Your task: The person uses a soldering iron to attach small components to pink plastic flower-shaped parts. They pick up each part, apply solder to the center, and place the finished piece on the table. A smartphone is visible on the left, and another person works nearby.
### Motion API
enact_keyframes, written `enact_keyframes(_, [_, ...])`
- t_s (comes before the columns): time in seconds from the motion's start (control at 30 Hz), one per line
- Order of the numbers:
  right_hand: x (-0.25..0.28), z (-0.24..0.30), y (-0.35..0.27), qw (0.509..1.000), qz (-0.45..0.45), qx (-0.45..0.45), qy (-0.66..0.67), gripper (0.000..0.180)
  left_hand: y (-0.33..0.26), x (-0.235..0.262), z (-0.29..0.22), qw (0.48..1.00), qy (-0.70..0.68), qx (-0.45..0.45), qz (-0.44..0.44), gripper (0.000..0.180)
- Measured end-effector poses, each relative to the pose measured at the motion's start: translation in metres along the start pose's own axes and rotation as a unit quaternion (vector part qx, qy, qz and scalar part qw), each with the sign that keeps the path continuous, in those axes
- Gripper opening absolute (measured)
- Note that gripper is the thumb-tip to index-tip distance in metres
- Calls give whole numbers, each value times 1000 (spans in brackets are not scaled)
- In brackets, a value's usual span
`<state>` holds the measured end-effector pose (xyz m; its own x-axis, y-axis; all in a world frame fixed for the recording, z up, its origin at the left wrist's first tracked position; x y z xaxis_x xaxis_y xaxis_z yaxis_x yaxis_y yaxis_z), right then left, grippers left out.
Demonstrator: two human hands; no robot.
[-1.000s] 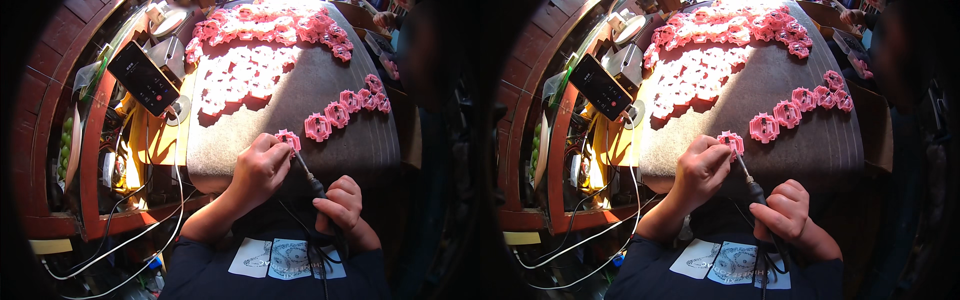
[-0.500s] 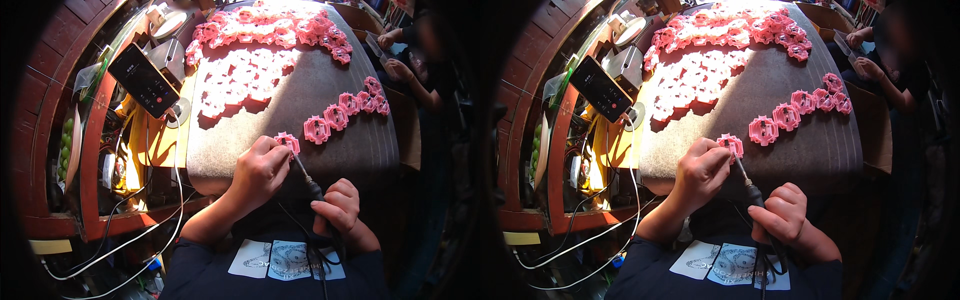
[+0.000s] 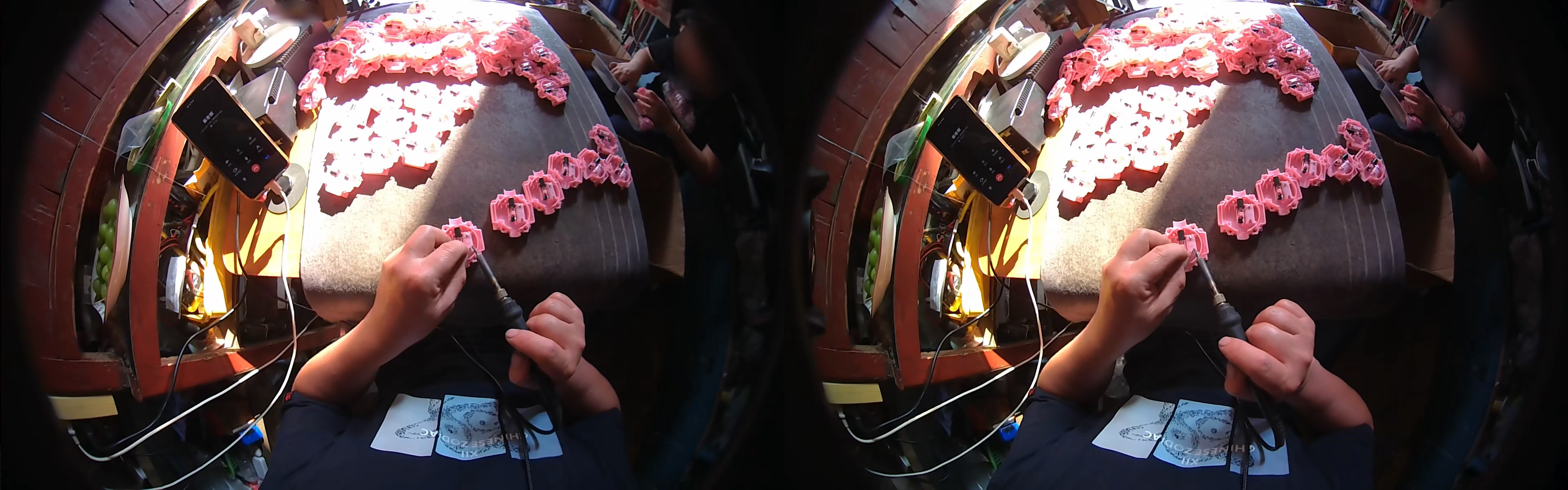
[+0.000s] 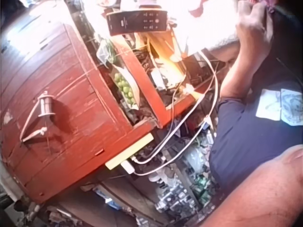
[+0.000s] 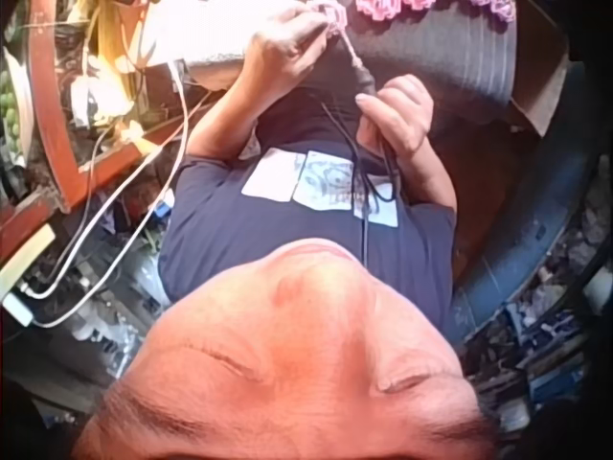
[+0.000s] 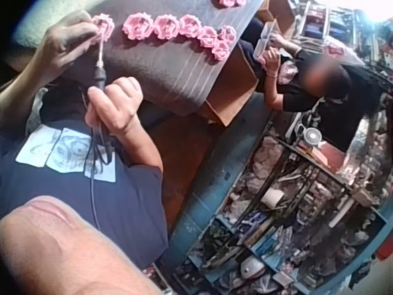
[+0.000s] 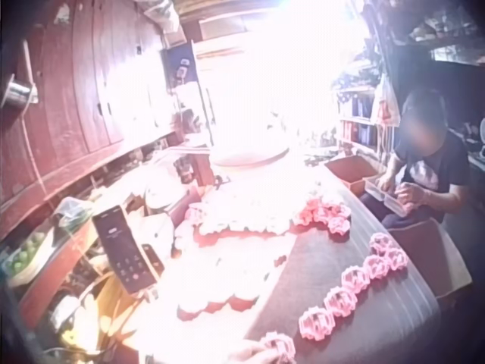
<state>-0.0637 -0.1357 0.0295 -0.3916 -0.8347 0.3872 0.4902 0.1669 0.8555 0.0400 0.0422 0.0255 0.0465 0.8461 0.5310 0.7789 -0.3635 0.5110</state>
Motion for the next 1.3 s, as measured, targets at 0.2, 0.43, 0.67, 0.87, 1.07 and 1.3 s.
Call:
enact_keyframes(0.2, [-4,-1,0,1000,1,-1,3,17,-1,-1,1,1000,2,0,2,19])
enact_keyframes(0.43, [-4,0,-1,1000,-7,2,2,19,-2,-1,1,1000,6,-3,3,20])
enact_keyframes(0.67, [-6,-1,-2,1000,-12,0,-5,19,-2,-1,1,1000,8,-12,0,19])
enact_keyframes(0.87, [-2,-2,0,1000,-12,1,2,21,-2,-1,0,1000,1,-10,-6,18])
enact_keyframes(1.07, [2,-4,1,1000,-20,-17,-5,28,-2,0,0,1000,5,-14,-4,19])
enact_keyframes(1.3, [-7,-17,14,998,-11,-63,-23,47,-2,0,0,1000,8,-14,-5,19])
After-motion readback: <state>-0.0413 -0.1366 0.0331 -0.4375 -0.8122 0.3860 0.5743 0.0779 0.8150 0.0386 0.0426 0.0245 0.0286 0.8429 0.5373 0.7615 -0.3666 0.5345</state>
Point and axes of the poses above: each hand's wrist, its own y-axis towards the middle knuckle, its own x-axis out of the back of the hand, z = x × y, the point moved 5 cm from there along y, towards the middle knuckle, and after that the axes turned 4 degrees about -z, right-handed, at the moved point
